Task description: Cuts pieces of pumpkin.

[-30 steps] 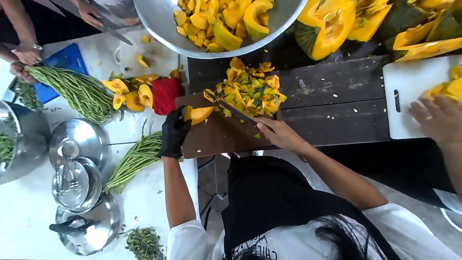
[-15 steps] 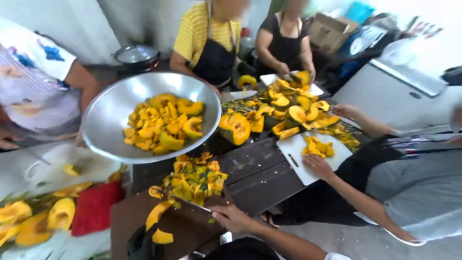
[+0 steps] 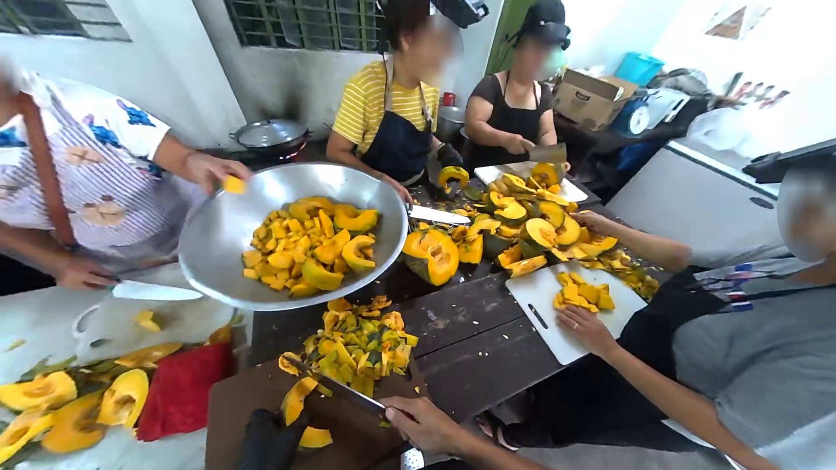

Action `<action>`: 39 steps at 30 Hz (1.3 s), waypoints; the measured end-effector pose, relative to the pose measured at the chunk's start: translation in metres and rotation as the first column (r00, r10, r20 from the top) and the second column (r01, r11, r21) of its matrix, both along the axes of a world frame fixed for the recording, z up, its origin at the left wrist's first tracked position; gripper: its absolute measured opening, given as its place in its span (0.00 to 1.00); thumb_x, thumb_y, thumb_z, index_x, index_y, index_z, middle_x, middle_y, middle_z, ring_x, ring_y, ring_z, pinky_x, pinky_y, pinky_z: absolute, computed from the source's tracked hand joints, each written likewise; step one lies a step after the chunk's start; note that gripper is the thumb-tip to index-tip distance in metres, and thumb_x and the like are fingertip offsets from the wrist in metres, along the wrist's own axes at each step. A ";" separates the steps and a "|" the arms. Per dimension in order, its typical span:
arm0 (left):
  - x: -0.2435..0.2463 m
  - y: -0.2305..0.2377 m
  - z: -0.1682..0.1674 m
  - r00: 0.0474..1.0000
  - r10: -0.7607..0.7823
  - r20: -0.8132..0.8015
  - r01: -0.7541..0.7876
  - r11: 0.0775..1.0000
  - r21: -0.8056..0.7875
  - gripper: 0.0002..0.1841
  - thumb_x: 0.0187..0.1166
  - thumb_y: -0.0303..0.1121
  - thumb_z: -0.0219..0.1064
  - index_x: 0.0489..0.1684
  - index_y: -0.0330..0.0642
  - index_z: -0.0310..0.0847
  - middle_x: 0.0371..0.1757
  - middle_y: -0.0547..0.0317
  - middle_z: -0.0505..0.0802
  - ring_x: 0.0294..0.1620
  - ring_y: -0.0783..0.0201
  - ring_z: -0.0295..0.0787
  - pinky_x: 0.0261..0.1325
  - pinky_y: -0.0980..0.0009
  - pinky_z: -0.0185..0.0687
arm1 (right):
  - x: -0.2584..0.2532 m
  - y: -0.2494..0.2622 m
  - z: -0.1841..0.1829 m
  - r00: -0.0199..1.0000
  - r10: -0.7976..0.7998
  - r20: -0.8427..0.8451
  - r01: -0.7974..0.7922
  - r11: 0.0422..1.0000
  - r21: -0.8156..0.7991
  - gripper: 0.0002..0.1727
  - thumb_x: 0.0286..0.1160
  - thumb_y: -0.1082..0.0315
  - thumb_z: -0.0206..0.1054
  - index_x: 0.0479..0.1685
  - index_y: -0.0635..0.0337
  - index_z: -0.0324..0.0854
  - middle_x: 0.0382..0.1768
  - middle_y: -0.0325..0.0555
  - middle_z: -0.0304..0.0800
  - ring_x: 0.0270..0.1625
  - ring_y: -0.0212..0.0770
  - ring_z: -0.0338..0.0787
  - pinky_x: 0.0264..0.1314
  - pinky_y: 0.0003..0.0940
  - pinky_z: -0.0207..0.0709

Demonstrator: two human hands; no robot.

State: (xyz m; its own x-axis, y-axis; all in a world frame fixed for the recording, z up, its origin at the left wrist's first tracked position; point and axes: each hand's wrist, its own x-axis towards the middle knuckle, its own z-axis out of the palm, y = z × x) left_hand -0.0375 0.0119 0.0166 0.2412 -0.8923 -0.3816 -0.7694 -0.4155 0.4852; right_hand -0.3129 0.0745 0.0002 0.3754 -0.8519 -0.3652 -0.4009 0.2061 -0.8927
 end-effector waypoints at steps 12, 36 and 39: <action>-0.007 -0.005 0.029 0.964 0.173 -0.203 -0.176 0.984 0.000 0.39 0.69 0.38 0.77 0.79 0.27 0.65 0.66 0.30 0.85 0.66 0.39 0.84 0.67 0.43 0.80 | -0.001 0.000 0.002 1.000 -0.022 0.006 0.022 1.000 -0.009 0.26 0.95 0.54 0.46 0.84 0.53 0.72 0.39 0.57 0.88 0.32 0.48 0.86 0.44 0.47 0.82; -0.013 0.024 0.058 -0.113 0.235 -0.966 -0.709 0.662 0.244 0.12 0.82 0.18 0.41 0.57 0.35 0.66 0.44 0.54 0.83 0.43 0.62 0.85 0.51 0.64 0.85 | 0.008 0.003 -0.002 0.994 -0.067 0.092 0.062 0.996 0.061 0.26 0.93 0.54 0.53 0.83 0.56 0.72 0.35 0.51 0.85 0.28 0.38 0.80 0.36 0.37 0.78; -0.002 0.036 0.011 -0.069 -0.002 -0.998 -0.665 0.746 0.045 0.16 0.88 0.23 0.40 0.68 0.27 0.63 0.58 0.44 0.85 0.59 0.56 0.86 0.65 0.61 0.84 | 0.010 0.006 -0.003 0.997 -0.030 0.074 0.025 0.998 0.065 0.26 0.91 0.55 0.55 0.84 0.55 0.72 0.40 0.55 0.87 0.31 0.41 0.82 0.40 0.40 0.79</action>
